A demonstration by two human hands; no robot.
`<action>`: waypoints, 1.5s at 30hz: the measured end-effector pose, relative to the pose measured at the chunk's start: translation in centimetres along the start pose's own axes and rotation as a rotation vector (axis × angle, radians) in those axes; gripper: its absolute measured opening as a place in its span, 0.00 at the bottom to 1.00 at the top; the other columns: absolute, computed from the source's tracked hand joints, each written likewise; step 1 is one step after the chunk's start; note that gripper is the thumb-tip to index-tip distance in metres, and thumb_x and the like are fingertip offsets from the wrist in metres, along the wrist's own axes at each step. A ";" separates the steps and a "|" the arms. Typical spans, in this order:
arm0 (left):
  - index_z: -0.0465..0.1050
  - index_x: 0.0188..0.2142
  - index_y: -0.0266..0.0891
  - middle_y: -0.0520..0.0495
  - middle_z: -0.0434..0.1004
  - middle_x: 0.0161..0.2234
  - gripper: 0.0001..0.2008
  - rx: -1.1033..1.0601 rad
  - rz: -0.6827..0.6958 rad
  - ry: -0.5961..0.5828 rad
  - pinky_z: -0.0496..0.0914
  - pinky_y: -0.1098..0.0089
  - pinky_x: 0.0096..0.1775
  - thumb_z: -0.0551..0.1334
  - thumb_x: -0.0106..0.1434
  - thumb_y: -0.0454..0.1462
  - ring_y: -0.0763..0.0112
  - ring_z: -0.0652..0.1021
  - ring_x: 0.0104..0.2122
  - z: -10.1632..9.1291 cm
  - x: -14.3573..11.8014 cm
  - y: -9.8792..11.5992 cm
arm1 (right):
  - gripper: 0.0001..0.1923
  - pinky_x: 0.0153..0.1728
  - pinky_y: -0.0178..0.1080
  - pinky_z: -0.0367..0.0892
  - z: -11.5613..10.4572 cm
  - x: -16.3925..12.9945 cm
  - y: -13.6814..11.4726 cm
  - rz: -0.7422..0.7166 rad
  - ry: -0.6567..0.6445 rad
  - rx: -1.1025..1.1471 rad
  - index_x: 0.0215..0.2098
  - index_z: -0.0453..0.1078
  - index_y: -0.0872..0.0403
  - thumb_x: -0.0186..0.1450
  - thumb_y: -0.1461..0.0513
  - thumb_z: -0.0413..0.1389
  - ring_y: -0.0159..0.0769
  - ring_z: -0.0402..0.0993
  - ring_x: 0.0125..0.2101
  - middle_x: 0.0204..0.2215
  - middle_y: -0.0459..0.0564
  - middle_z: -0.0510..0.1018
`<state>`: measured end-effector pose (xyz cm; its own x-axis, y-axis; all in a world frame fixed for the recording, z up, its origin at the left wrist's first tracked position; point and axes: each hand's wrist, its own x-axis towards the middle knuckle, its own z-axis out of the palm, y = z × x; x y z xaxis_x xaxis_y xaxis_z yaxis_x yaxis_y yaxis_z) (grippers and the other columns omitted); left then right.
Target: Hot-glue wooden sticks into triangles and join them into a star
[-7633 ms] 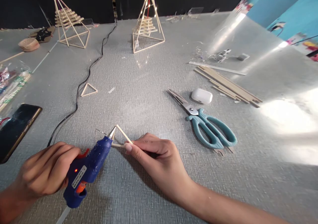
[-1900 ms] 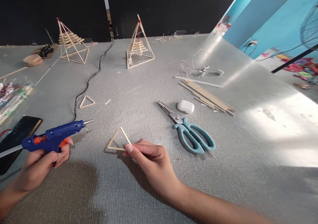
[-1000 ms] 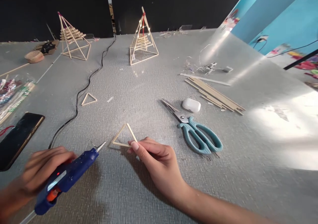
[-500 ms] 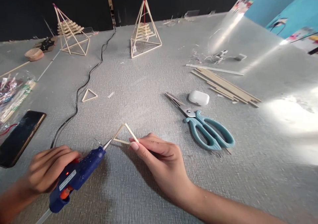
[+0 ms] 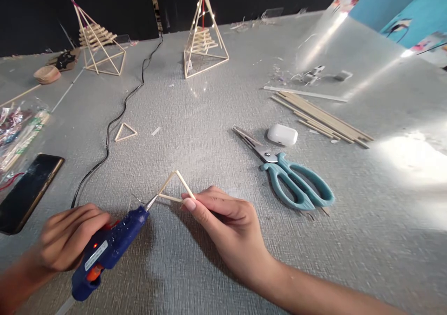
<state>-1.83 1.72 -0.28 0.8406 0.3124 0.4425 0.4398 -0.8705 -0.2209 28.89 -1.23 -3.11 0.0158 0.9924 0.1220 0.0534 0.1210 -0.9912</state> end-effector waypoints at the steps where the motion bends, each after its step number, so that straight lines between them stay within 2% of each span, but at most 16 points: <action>1: 0.73 0.41 0.29 0.41 0.78 0.28 0.18 0.002 0.001 -0.002 0.77 0.63 0.33 0.47 0.76 0.37 0.61 0.81 0.29 0.0 0.1 0.0 | 0.08 0.32 0.39 0.71 0.0 0.0 0.0 0.002 0.000 0.000 0.35 0.84 0.38 0.68 0.59 0.63 0.36 0.79 0.32 0.29 0.43 0.85; 7: 0.72 0.41 0.34 0.45 0.78 0.27 0.20 0.002 -0.017 0.001 0.78 0.65 0.32 0.44 0.78 0.41 0.64 0.81 0.28 0.0 0.5 0.0 | 0.08 0.32 0.41 0.72 0.0 0.0 -0.1 0.004 -0.001 0.003 0.36 0.84 0.38 0.68 0.59 0.63 0.37 0.79 0.32 0.28 0.44 0.85; 15: 0.72 0.41 0.28 0.40 0.77 0.27 0.25 -0.031 0.009 -0.021 0.77 0.62 0.32 0.44 0.78 0.45 0.60 0.80 0.27 0.0 0.2 0.0 | 0.07 0.29 0.39 0.71 0.0 -0.1 -0.2 0.016 0.001 0.009 0.36 0.84 0.38 0.68 0.59 0.63 0.38 0.80 0.32 0.28 0.44 0.84; 21: 0.72 0.42 0.29 0.40 0.78 0.29 0.18 -0.018 -0.006 -0.030 0.78 0.62 0.33 0.46 0.76 0.37 0.60 0.81 0.30 0.2 -0.4 0.0 | 0.07 0.31 0.40 0.72 -0.1 -0.1 -0.1 0.010 -0.003 0.010 0.36 0.84 0.38 0.68 0.59 0.63 0.38 0.80 0.33 0.28 0.44 0.85; 28: 0.72 0.41 0.30 0.42 0.77 0.28 0.11 -0.030 -0.017 -0.031 0.77 0.63 0.31 0.51 0.70 0.30 0.61 0.80 0.28 0.1 0.0 0.0 | 0.07 0.30 0.40 0.71 -0.1 -0.1 -0.2 0.007 0.000 -0.003 0.37 0.84 0.38 0.68 0.58 0.63 0.38 0.80 0.33 0.28 0.45 0.84; 32: 0.71 0.42 0.32 0.43 0.77 0.29 0.11 -0.029 -0.034 -0.039 0.77 0.63 0.32 0.50 0.70 0.30 0.62 0.80 0.29 0.1 -0.2 0.0 | 0.07 0.30 0.41 0.71 0.0 0.0 -0.2 0.006 -0.004 -0.003 0.36 0.84 0.39 0.68 0.58 0.63 0.39 0.80 0.33 0.27 0.45 0.84; 39: 0.72 0.42 0.29 0.41 0.76 0.29 0.12 -0.044 -0.025 -0.044 0.75 0.62 0.33 0.50 0.70 0.30 0.60 0.79 0.30 0.3 -0.6 0.1 | 0.08 0.32 0.40 0.71 -0.1 -0.1 -0.3 0.004 -0.011 0.001 0.36 0.84 0.39 0.68 0.59 0.63 0.37 0.80 0.33 0.28 0.44 0.84; 45: 0.72 0.42 0.32 0.42 0.77 0.30 0.13 -0.063 -0.046 -0.032 0.75 0.62 0.33 0.50 0.72 0.34 0.61 0.80 0.30 0.4 -0.6 0.1 | 0.07 0.30 0.41 0.72 0.0 -0.2 -0.3 -0.021 -0.005 -0.008 0.37 0.84 0.39 0.68 0.59 0.63 0.38 0.80 0.32 0.28 0.45 0.84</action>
<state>-2.19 1.64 -0.92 0.8302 0.3635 0.4227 0.4579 -0.8771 -0.1452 28.91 -1.42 -2.86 0.0096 0.9898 0.1421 0.0621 0.1413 -0.9880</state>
